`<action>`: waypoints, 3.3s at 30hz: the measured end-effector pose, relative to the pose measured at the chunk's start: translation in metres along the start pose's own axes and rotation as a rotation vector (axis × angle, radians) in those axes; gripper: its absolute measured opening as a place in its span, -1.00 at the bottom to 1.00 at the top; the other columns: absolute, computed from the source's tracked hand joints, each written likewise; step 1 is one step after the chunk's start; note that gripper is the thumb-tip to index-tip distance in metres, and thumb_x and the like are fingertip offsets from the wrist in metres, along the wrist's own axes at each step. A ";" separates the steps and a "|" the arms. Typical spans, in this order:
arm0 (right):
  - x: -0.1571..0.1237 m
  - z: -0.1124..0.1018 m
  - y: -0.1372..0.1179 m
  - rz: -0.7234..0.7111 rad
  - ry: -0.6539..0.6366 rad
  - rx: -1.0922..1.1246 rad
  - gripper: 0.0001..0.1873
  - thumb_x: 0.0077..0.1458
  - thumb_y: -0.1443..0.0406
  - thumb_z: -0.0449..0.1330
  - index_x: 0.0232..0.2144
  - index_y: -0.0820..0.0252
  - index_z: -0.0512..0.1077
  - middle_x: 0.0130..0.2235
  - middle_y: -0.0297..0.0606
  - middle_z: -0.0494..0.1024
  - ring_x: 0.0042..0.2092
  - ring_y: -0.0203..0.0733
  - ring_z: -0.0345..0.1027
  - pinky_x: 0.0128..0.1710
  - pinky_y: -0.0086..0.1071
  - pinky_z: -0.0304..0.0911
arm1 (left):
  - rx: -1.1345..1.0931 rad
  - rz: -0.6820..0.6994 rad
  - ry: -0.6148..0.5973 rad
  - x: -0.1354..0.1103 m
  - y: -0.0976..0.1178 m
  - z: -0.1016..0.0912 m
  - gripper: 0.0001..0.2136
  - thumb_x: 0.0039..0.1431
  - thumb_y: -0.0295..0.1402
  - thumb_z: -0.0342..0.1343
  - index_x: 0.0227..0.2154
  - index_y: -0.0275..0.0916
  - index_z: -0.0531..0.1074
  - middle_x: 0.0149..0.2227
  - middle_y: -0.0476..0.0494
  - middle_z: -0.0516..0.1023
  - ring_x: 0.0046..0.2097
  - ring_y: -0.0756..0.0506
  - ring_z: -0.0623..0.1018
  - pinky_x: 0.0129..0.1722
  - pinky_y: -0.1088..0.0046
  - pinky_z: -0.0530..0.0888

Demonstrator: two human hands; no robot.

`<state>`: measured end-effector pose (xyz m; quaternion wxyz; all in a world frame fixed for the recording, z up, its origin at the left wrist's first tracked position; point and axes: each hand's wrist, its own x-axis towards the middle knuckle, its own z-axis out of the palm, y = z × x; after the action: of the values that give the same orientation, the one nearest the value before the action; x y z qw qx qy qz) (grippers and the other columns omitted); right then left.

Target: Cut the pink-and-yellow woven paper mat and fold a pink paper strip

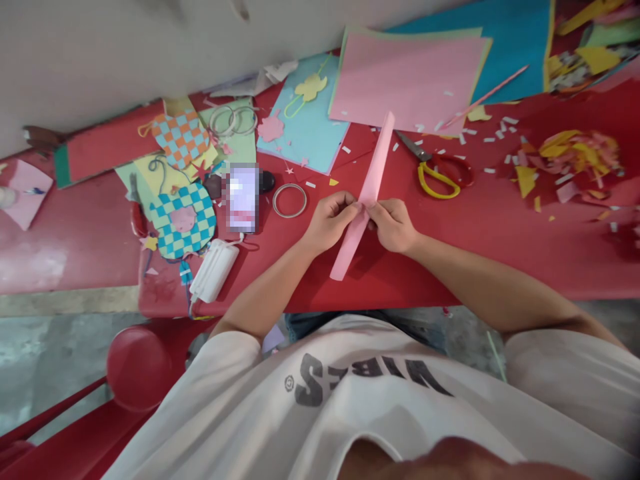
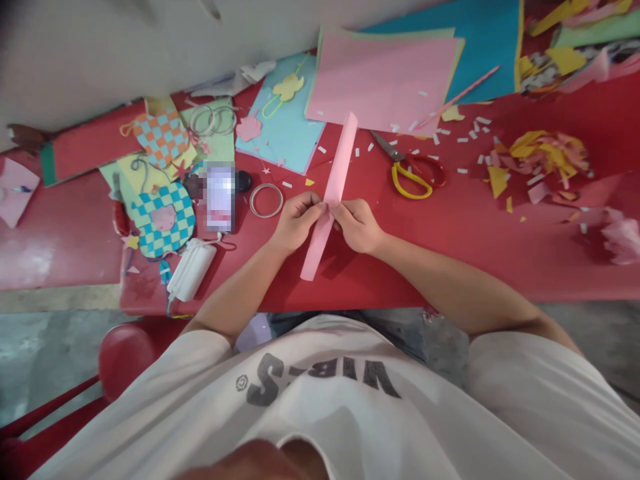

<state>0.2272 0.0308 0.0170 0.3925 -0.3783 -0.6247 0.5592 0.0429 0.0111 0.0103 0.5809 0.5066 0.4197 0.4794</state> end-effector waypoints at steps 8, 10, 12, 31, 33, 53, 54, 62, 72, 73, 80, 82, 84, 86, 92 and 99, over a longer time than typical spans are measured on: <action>0.000 0.001 0.003 -0.045 0.005 0.009 -0.19 0.36 -0.33 0.15 -0.65 0.12 0.23 -0.64 -0.40 0.22 -0.58 -0.38 -0.01 -0.58 -0.33 -0.12 | -0.030 0.008 -0.016 0.002 0.001 -0.001 -0.63 0.35 -0.05 0.34 -0.40 -0.21 0.43 -0.45 0.03 0.44 -0.39 0.04 0.44 -0.35 0.46 0.36; -0.001 0.001 0.004 -0.052 -0.014 0.005 -0.19 0.38 -0.30 0.15 -0.66 0.13 0.22 -0.64 -0.40 0.21 -0.59 -0.39 -0.02 -0.59 -0.33 -0.15 | -0.023 0.016 -0.004 0.002 0.002 -0.001 -0.63 0.36 -0.05 0.33 -0.39 -0.21 0.45 -0.44 0.03 0.45 -0.38 0.04 0.45 -0.34 0.46 0.37; 0.000 0.001 0.006 -0.059 -0.012 0.018 -0.20 0.39 -0.29 0.14 -0.65 0.12 0.19 -0.64 -0.42 0.17 -0.58 -0.40 -0.06 -0.58 -0.33 -0.17 | -0.011 0.022 0.001 0.002 0.002 -0.001 -0.62 0.34 -0.06 0.36 -0.42 -0.22 0.43 -0.46 0.05 0.39 -0.42 0.06 0.37 -0.40 0.47 0.30; 0.001 -0.002 0.008 -0.158 -0.038 0.012 -0.29 0.44 -0.21 0.17 -0.58 0.14 0.26 -0.59 -0.42 0.20 -0.56 -0.38 -0.03 -0.57 -0.35 -0.11 | -0.132 0.021 0.015 0.004 0.005 -0.001 -0.65 0.26 -0.07 0.44 -0.39 -0.22 0.51 -0.41 0.02 0.46 -0.35 0.05 0.42 -0.29 0.46 0.36; 0.000 -0.002 0.008 -0.176 -0.041 0.005 -0.28 0.42 -0.22 0.19 -0.59 0.13 0.23 -0.60 -0.44 0.17 -0.56 -0.39 -0.06 -0.58 -0.34 -0.13 | -0.128 0.020 0.011 0.004 0.006 -0.001 -0.63 0.24 -0.08 0.46 -0.42 -0.22 0.49 -0.43 0.04 0.43 -0.37 0.06 0.39 -0.31 0.47 0.34; -0.002 -0.002 0.008 -0.193 -0.055 -0.063 -0.29 0.45 -0.21 0.15 -0.57 0.12 0.20 -0.59 -0.42 0.20 -0.56 -0.38 -0.02 -0.58 -0.34 -0.11 | -0.132 0.029 0.008 0.004 0.005 -0.002 -0.61 0.22 0.00 0.46 -0.40 -0.21 0.53 -0.40 0.01 0.50 -0.34 0.04 0.46 -0.25 0.44 0.41; -0.002 -0.002 0.008 -0.201 -0.072 -0.070 -0.29 0.45 -0.20 0.15 -0.58 0.11 0.18 -0.60 -0.42 0.19 -0.57 -0.38 -0.03 -0.58 -0.34 -0.11 | -0.128 0.033 0.010 0.004 0.004 -0.003 -0.61 0.22 -0.01 0.46 -0.41 -0.22 0.52 -0.40 0.01 0.50 -0.34 0.04 0.45 -0.26 0.45 0.41; -0.002 -0.004 0.004 -0.201 -0.051 -0.073 -0.31 0.47 -0.19 0.12 -0.56 0.11 0.28 -0.58 -0.39 0.27 -0.56 -0.34 0.04 -0.56 -0.31 -0.02 | -0.112 0.019 0.020 0.003 0.005 -0.001 -0.59 0.18 0.02 0.48 -0.42 -0.20 0.50 -0.42 0.02 0.46 -0.36 0.03 0.44 -0.30 0.43 0.41; 0.000 -0.003 0.012 -0.264 -0.243 -0.006 -0.35 0.50 -0.13 0.12 -0.52 0.14 0.29 -0.58 -0.43 0.25 -0.57 -0.39 0.05 -0.58 -0.41 0.01 | -0.268 -0.029 -0.012 0.002 0.007 -0.002 -0.54 0.17 0.18 0.42 -0.21 -0.13 0.60 -0.30 -0.05 0.59 -0.25 -0.04 0.60 -0.14 0.38 0.57; 0.000 -0.003 0.012 -0.253 -0.256 -0.008 -0.35 0.49 -0.15 0.13 -0.52 0.14 0.29 -0.58 -0.44 0.24 -0.57 -0.40 0.04 -0.59 -0.41 0.00 | -0.263 -0.025 -0.030 0.001 0.008 -0.002 -0.51 0.15 0.21 0.41 -0.18 -0.13 0.62 -0.27 -0.08 0.61 -0.22 -0.06 0.62 -0.12 0.37 0.58; -0.001 -0.001 0.016 -0.269 -0.285 -0.027 -0.36 0.48 -0.14 0.15 -0.52 0.13 0.26 -0.59 -0.48 0.15 -0.57 -0.40 -0.06 -0.63 -0.43 -0.09 | -0.146 0.054 -0.084 0.001 0.010 -0.005 -0.57 0.08 0.11 0.51 -0.21 -0.12 0.71 -0.24 -0.12 0.68 -0.16 -0.09 0.66 -0.08 0.35 0.59; -0.001 -0.001 0.016 -0.270 -0.284 -0.035 -0.38 0.48 -0.12 0.15 -0.51 0.13 0.26 -0.58 -0.48 0.16 -0.57 -0.40 -0.04 -0.63 -0.43 -0.08 | -0.143 0.064 -0.081 0.001 0.010 -0.005 -0.62 0.11 0.07 0.51 -0.22 -0.12 0.72 -0.24 -0.11 0.69 -0.17 -0.08 0.66 -0.07 0.33 0.60; -0.001 -0.001 0.017 -0.259 -0.278 -0.037 -0.38 0.47 -0.13 0.16 -0.51 0.13 0.27 -0.58 -0.48 0.16 -0.57 -0.39 -0.04 -0.62 -0.42 -0.07 | -0.139 0.051 -0.082 0.001 0.012 -0.005 -0.62 0.12 0.08 0.50 -0.23 -0.12 0.72 -0.24 -0.12 0.70 -0.18 -0.08 0.66 -0.07 0.31 0.61; -0.002 -0.001 0.016 -0.245 -0.272 -0.040 -0.39 0.46 -0.14 0.18 -0.50 0.12 0.29 -0.57 -0.48 0.16 -0.57 -0.38 -0.04 -0.61 -0.41 -0.07 | -0.131 0.038 -0.082 0.001 0.014 -0.006 -0.62 0.11 0.09 0.50 -0.24 -0.12 0.73 -0.25 -0.11 0.71 -0.20 -0.08 0.65 -0.08 0.30 0.61; -0.002 -0.001 0.013 -0.294 -0.216 -0.090 -0.45 0.46 -0.14 0.19 -0.37 0.15 0.43 -0.50 -0.42 0.30 -0.51 -0.36 0.07 -0.54 -0.39 0.04 | -0.136 0.047 -0.113 0.000 0.014 -0.008 -0.63 0.16 0.09 0.47 -0.26 -0.13 0.71 -0.28 -0.10 0.68 -0.24 -0.05 0.62 -0.14 0.34 0.57; -0.004 0.000 0.009 -0.287 -0.069 -0.159 -0.44 0.44 -0.17 0.19 -0.39 0.13 0.40 -0.51 -0.40 0.32 -0.51 -0.33 0.11 -0.52 -0.35 0.03 | -0.087 0.063 -0.021 0.001 0.012 -0.005 -0.61 0.23 0.07 0.42 -0.38 -0.18 0.61 -0.36 -0.05 0.59 -0.30 -0.01 0.54 -0.21 0.39 0.48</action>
<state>0.2290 0.0279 0.0075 0.4155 -0.2959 -0.7275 0.4588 0.0364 0.0134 0.0218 0.5913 0.4988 0.3763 0.5099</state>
